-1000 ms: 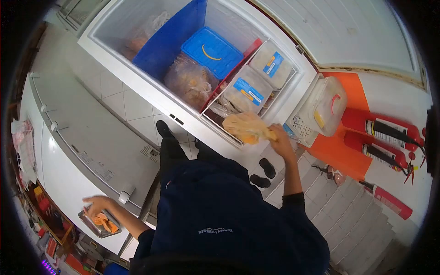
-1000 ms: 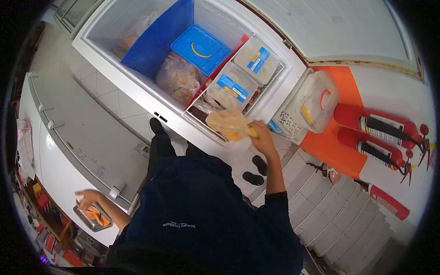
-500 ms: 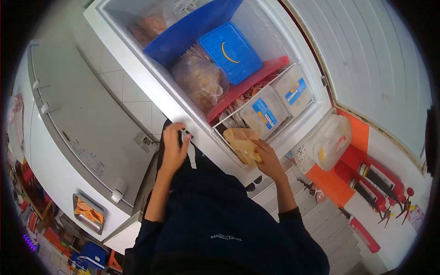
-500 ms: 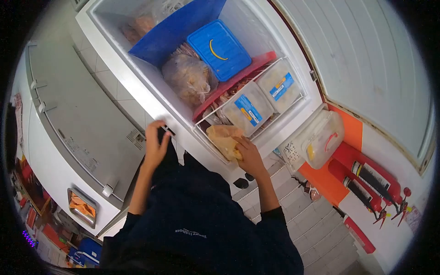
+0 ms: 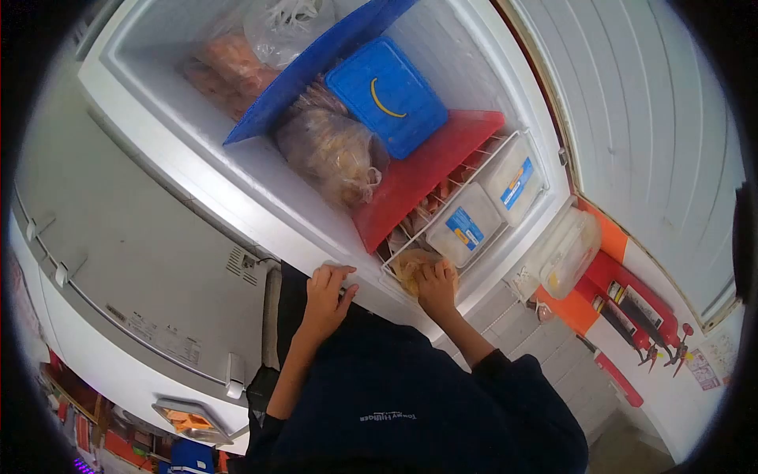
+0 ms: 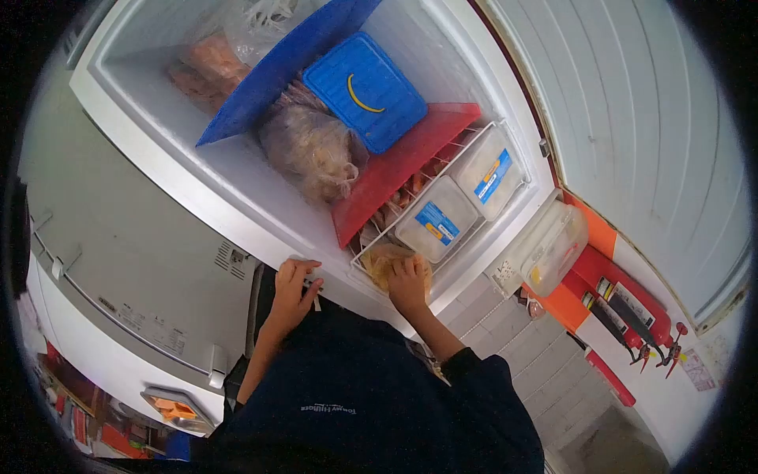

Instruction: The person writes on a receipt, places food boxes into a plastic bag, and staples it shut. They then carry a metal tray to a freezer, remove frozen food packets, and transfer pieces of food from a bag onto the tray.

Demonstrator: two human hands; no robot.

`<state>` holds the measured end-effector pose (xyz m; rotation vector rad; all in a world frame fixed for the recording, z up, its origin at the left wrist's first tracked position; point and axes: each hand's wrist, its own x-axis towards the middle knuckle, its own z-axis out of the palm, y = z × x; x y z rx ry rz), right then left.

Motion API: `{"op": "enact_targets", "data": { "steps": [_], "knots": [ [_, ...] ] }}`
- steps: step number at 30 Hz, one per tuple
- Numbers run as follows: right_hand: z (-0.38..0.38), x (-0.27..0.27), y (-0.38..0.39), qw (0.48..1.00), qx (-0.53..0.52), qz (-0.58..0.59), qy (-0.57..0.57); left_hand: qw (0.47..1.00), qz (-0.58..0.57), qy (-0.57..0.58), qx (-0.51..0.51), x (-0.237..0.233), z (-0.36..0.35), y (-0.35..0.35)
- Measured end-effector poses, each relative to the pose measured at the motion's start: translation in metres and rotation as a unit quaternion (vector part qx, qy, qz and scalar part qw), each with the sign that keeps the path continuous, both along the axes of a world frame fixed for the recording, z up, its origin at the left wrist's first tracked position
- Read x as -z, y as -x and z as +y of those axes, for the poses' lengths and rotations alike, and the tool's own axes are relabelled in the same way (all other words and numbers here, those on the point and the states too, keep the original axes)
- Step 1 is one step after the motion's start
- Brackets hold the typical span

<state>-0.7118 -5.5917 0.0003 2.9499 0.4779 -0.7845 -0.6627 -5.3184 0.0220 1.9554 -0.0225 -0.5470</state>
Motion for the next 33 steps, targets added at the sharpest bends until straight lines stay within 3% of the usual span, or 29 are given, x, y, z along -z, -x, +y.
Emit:
{"op": "enact_targets", "data": {
  "steps": [4, 7, 8, 10, 11, 12, 13, 14, 15, 17, 19, 20, 22, 25, 33],
  "knots": [
    [0.000, -0.004, -0.011, 1.000, 0.003, -0.002, -0.028, 1.000, 0.017, 0.006, 0.023, 0.001, 0.004, -0.002],
    [0.001, -0.025, -0.031, 0.996, 0.002, 0.092, -0.012, 0.999, 0.029, 0.002, 0.035, 0.003, 0.004, -0.003],
    [-0.002, -0.038, -0.043, 0.982, 0.033, 0.148, -0.115, 0.999, 0.026, 0.005, 0.038, 0.003, 0.005, -0.003],
    [-0.017, -0.050, -0.067, 0.953, 0.066, 0.201, -0.217, 0.999, 0.024, 0.006, 0.044, 0.001, 0.006, -0.004],
    [-0.032, -0.052, -0.082, 0.890, 0.221, 0.281, -0.285, 0.999, 0.026, 0.003, 0.047, 0.000, 0.006, -0.005],
    [-0.049, -0.054, -0.092, 0.792, 0.367, 0.349, -0.341, 0.998, 0.028, -0.001, 0.048, -0.001, 0.005, -0.005],
    [-0.064, -0.049, -0.095, 0.767, 0.446, 0.205, -0.413, 0.998, 0.028, -0.002, 0.050, -0.001, 0.004, -0.005],
    [-0.078, -0.045, -0.097, 0.773, 0.543, 0.029, -0.327, 0.998, 0.030, -0.005, 0.049, -0.001, 0.004, -0.005],
    [-0.100, -0.038, -0.099, 0.762, 0.555, -0.113, -0.314, 0.998, 0.033, -0.008, 0.048, -0.001, 0.003, -0.004],
    [-0.134, -0.028, -0.107, 0.702, 0.635, -0.225, -0.232, 0.998, 0.027, -0.013, 0.051, 0.000, 0.001, -0.004],
    [-0.172, -0.010, -0.111, 0.612, 0.725, -0.197, -0.247, 0.998, 0.020, -0.019, 0.051, 0.000, -0.001, -0.004],
    [-0.184, -0.004, -0.112, 0.611, 0.725, -0.196, -0.251, 0.998, 0.020, -0.018, 0.049, 0.000, -0.001, -0.003],
    [-0.193, 0.000, -0.120, 0.532, 0.706, -0.042, -0.466, 0.999, 0.018, -0.025, 0.044, -0.001, -0.003, -0.003],
    [-0.210, 0.018, -0.127, 0.490, 0.683, -0.021, -0.542, 0.999, 0.003, -0.039, 0.036, -0.005, -0.006, -0.004],
    [-0.216, 0.010, -0.154, 0.436, 0.673, 0.001, -0.598, 0.998, -0.014, -0.054, 0.027, -0.004, -0.013, 0.000]
  ]
}}
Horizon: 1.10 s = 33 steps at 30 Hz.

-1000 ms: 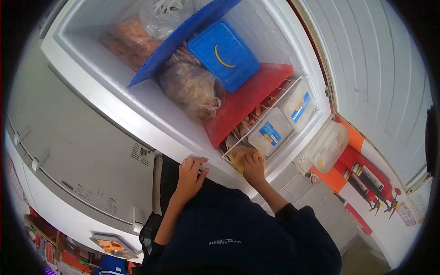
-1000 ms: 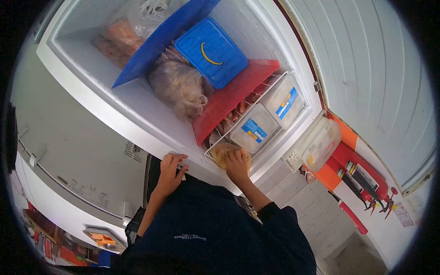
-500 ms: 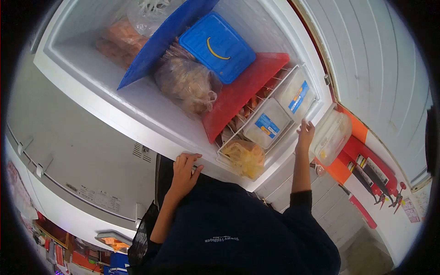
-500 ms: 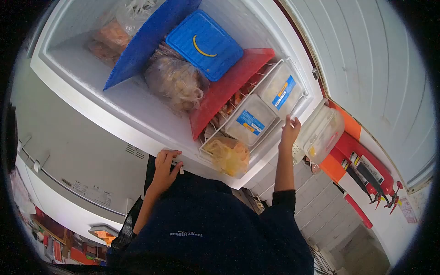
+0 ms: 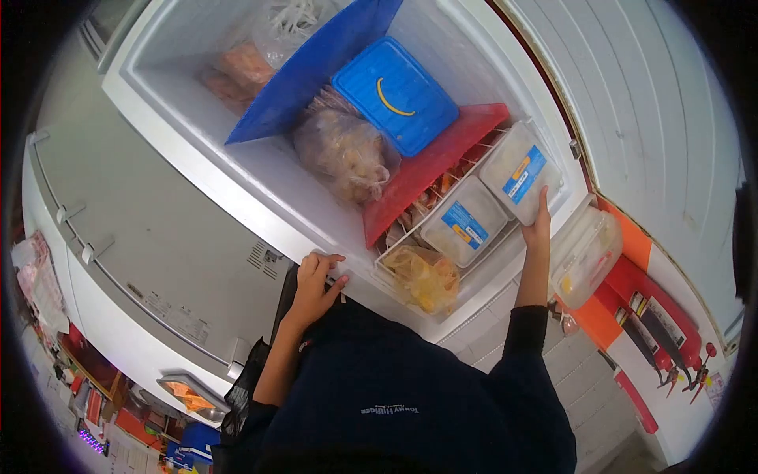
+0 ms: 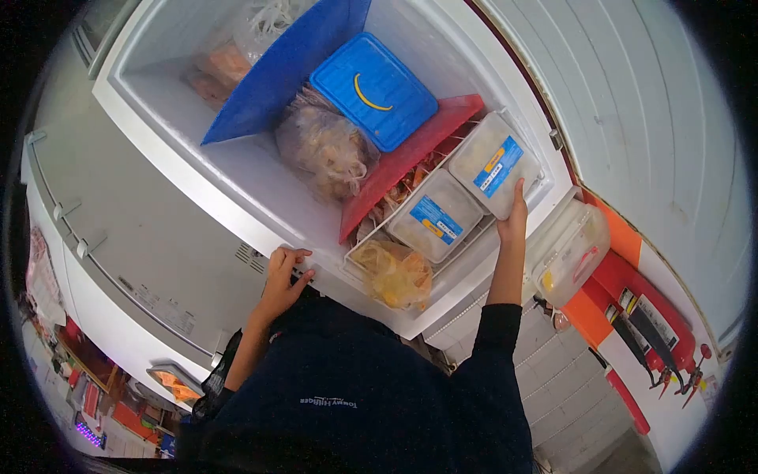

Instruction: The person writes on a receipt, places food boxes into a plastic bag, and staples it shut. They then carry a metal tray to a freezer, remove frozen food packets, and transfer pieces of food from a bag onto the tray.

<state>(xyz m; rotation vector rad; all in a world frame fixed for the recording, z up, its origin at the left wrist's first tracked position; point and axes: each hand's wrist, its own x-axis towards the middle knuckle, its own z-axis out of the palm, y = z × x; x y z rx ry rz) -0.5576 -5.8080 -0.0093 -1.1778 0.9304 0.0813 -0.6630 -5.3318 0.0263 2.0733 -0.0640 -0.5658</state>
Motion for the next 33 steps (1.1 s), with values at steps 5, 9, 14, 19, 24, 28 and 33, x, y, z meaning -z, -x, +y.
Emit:
{"op": "enact_targets", "data": {
  "steps": [5, 9, 14, 19, 24, 28, 33],
  "knots": [
    [-0.014, 0.000, 0.004, 0.998, 0.015, 0.040, 0.045, 1.000, -0.005, -0.002, 0.004, 0.000, 0.001, 0.001],
    [-0.020, -0.050, 0.039, 0.995, 0.062, -0.024, 0.071, 1.000, -0.006, 0.005, 0.004, -0.007, -0.004, -0.004],
    [-0.012, -0.132, 0.083, 0.980, 0.155, -0.083, 0.087, 1.000, -0.010, 0.001, 0.003, -0.005, -0.005, -0.001],
    [-0.016, -0.136, 0.095, 0.977, 0.148, -0.079, 0.128, 1.000, -0.009, -0.022, 0.004, -0.008, -0.008, -0.001],
    [-0.025, -0.070, 0.077, 0.986, 0.120, -0.020, 0.114, 1.000, 0.008, -0.027, 0.007, -0.008, -0.006, -0.002],
    [-0.023, -0.020, 0.048, 0.996, 0.057, -0.011, 0.061, 1.000, 0.019, -0.017, 0.002, -0.005, -0.004, -0.002],
    [-0.010, 0.004, 0.036, 0.996, 0.058, -0.041, 0.046, 1.000, 0.028, -0.004, -0.002, -0.005, -0.001, -0.005]
  ]
}}
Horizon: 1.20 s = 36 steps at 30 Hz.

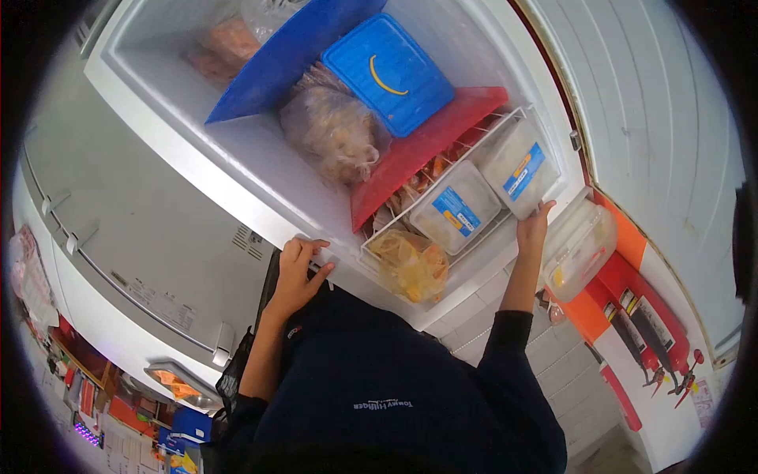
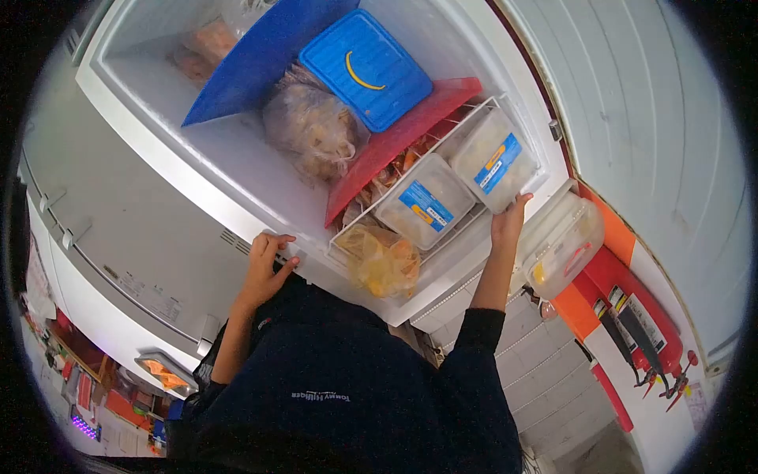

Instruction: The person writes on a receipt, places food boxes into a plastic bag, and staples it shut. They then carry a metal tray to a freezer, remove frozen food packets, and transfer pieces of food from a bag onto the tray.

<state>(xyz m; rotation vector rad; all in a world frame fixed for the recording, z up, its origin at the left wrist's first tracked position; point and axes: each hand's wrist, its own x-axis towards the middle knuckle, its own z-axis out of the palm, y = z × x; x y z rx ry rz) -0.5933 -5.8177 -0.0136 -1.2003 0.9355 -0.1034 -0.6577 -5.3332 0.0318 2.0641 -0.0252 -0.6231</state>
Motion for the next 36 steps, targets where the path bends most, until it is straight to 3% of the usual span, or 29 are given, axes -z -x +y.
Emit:
{"op": "enact_targets", "data": {
  "steps": [2, 3, 5, 6, 8, 10, 19, 22, 26, 33, 36],
  "knots": [
    [-0.002, -0.002, 0.019, 0.990, -0.040, 0.081, 0.111, 1.000, 0.006, 0.001, 0.004, 0.001, 0.001, -0.001],
    [0.006, -0.002, 0.035, 0.989, -0.042, 0.086, 0.112, 1.000, 0.004, -0.006, 0.007, 0.001, 0.001, -0.001],
    [0.034, -0.002, 0.066, 0.950, -0.136, 0.187, 0.208, 1.000, 0.008, -0.009, 0.009, 0.003, 0.003, 0.001],
    [0.047, 0.000, 0.073, 0.925, -0.239, 0.214, 0.203, 1.000, 0.001, -0.005, 0.010, 0.005, 0.004, 0.002],
    [0.076, 0.006, 0.080, 0.888, -0.340, 0.242, 0.195, 1.000, -0.001, 0.002, 0.011, 0.007, 0.005, 0.002],
    [0.098, 0.018, 0.079, 0.970, -0.123, 0.203, -0.059, 1.000, -0.013, -0.002, 0.017, 0.006, 0.007, 0.002],
    [0.096, 0.009, 0.075, 0.975, -0.080, 0.142, -0.153, 1.000, -0.024, 0.006, 0.009, 0.006, 0.010, 0.005],
    [0.102, 0.008, 0.079, 0.977, -0.070, 0.184, -0.079, 1.000, -0.026, 0.014, 0.005, 0.008, 0.010, 0.006],
    [0.081, -0.024, 0.105, 0.977, -0.083, 0.178, -0.079, 0.999, -0.040, 0.010, 0.005, 0.010, 0.010, 0.007],
    [0.041, -0.107, 0.155, 0.984, 0.012, 0.173, 0.029, 0.999, -0.053, -0.002, 0.007, 0.008, 0.005, 0.009],
    [0.036, -0.114, 0.163, 0.988, 0.035, 0.136, 0.058, 0.998, -0.065, -0.007, 0.008, 0.009, 0.004, 0.010]
  ]
}}
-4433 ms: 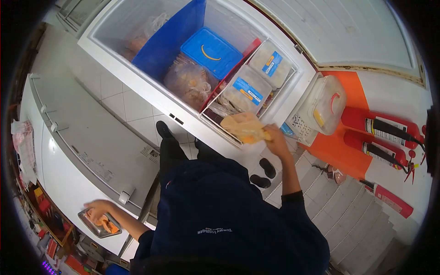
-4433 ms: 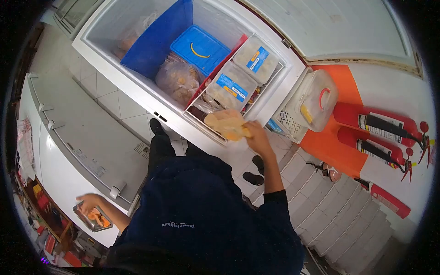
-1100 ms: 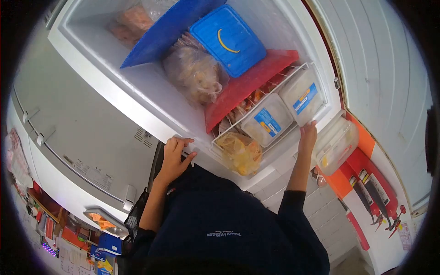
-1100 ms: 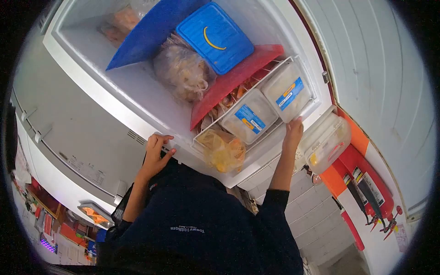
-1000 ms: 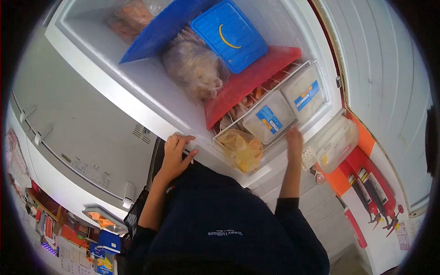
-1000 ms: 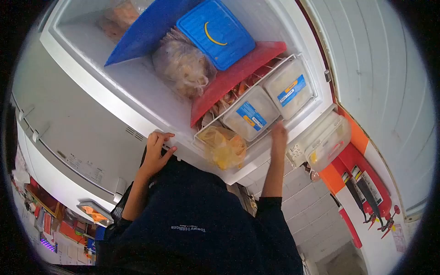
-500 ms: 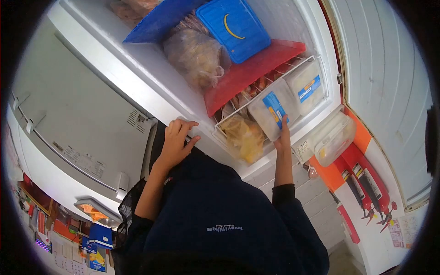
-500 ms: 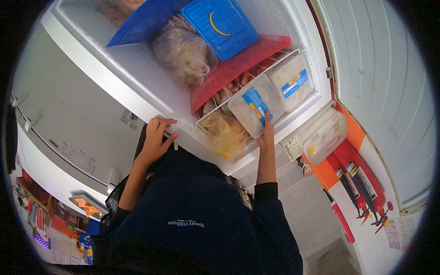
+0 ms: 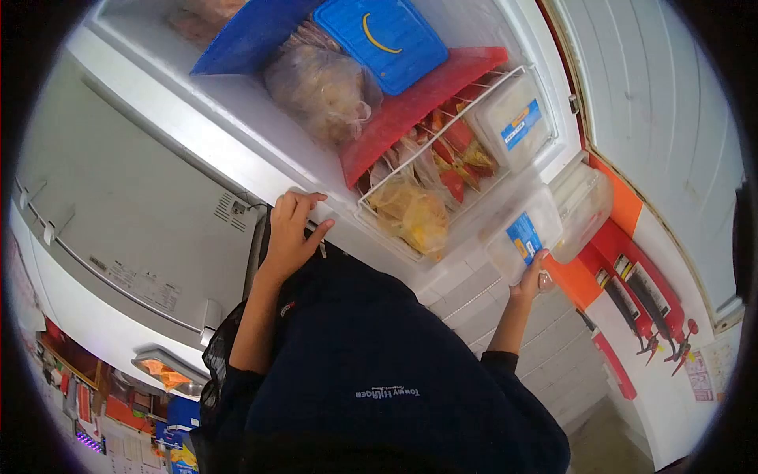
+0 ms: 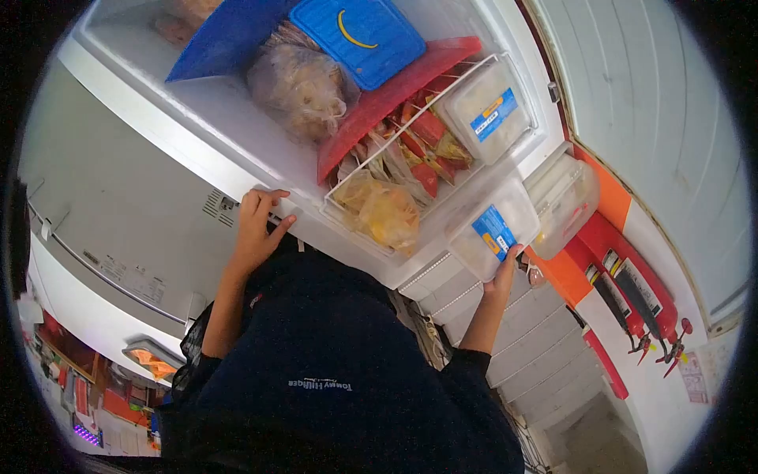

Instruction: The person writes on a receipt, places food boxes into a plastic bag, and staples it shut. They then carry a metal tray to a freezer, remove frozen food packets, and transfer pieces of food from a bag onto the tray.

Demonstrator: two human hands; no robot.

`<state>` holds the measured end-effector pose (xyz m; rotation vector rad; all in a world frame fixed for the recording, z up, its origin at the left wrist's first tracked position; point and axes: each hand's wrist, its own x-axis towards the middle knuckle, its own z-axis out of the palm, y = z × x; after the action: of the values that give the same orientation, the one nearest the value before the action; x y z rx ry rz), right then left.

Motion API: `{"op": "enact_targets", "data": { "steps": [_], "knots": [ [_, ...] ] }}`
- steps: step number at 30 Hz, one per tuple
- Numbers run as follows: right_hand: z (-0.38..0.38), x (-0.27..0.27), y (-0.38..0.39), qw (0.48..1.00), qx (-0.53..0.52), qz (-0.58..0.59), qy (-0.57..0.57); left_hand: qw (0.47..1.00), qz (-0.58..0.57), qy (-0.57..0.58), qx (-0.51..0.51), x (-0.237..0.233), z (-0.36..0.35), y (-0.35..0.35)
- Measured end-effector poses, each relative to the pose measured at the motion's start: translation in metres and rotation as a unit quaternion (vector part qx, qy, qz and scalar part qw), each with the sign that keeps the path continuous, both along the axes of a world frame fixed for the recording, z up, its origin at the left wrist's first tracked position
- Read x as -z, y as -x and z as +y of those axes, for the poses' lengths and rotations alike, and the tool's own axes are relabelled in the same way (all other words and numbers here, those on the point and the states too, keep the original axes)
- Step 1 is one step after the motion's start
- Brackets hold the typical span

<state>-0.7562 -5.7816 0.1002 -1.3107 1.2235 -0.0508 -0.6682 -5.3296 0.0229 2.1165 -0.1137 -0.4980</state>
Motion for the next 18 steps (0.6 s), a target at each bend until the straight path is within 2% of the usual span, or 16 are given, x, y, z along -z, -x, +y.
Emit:
{"op": "enact_targets", "data": {
  "steps": [2, 4, 8, 10, 11, 14, 16, 17, 18],
  "knots": [
    [-0.002, 0.003, 0.003, 1.000, -0.006, -0.026, -0.006, 1.000, -0.008, -0.001, 0.000, 0.003, -0.001, 0.002],
    [0.006, 0.005, -0.002, 0.999, -0.019, -0.003, 0.049, 1.000, -0.023, -0.005, -0.007, 0.003, -0.002, 0.002],
    [0.002, 0.019, -0.001, 0.999, -0.028, -0.003, 0.026, 0.999, 0.010, -0.034, 0.005, -0.008, -0.008, 0.000],
    [-0.006, 0.030, 0.000, 0.999, -0.018, 0.021, -0.020, 0.988, 0.044, -0.147, 0.002, -0.019, -0.023, -0.001],
    [-0.008, 0.039, -0.001, 0.999, -0.019, 0.021, -0.021, 0.988, 0.044, -0.148, 0.001, -0.026, -0.031, -0.003],
    [0.000, 0.058, -0.014, 0.998, -0.058, 0.006, -0.002, 0.996, -0.020, -0.063, 0.058, -0.041, -0.064, -0.010],
    [0.028, 0.064, -0.033, 0.994, -0.054, 0.024, 0.094, 0.989, -0.083, 0.012, 0.121, -0.049, -0.089, -0.013],
    [0.032, 0.072, -0.038, 0.994, -0.058, 0.024, 0.094, 0.981, -0.113, 0.036, 0.152, -0.055, -0.102, -0.013],
    [0.035, 0.083, -0.041, 0.985, -0.083, 0.054, 0.143, 0.982, -0.113, 0.035, 0.147, -0.055, -0.114, -0.010]
  ]
}}
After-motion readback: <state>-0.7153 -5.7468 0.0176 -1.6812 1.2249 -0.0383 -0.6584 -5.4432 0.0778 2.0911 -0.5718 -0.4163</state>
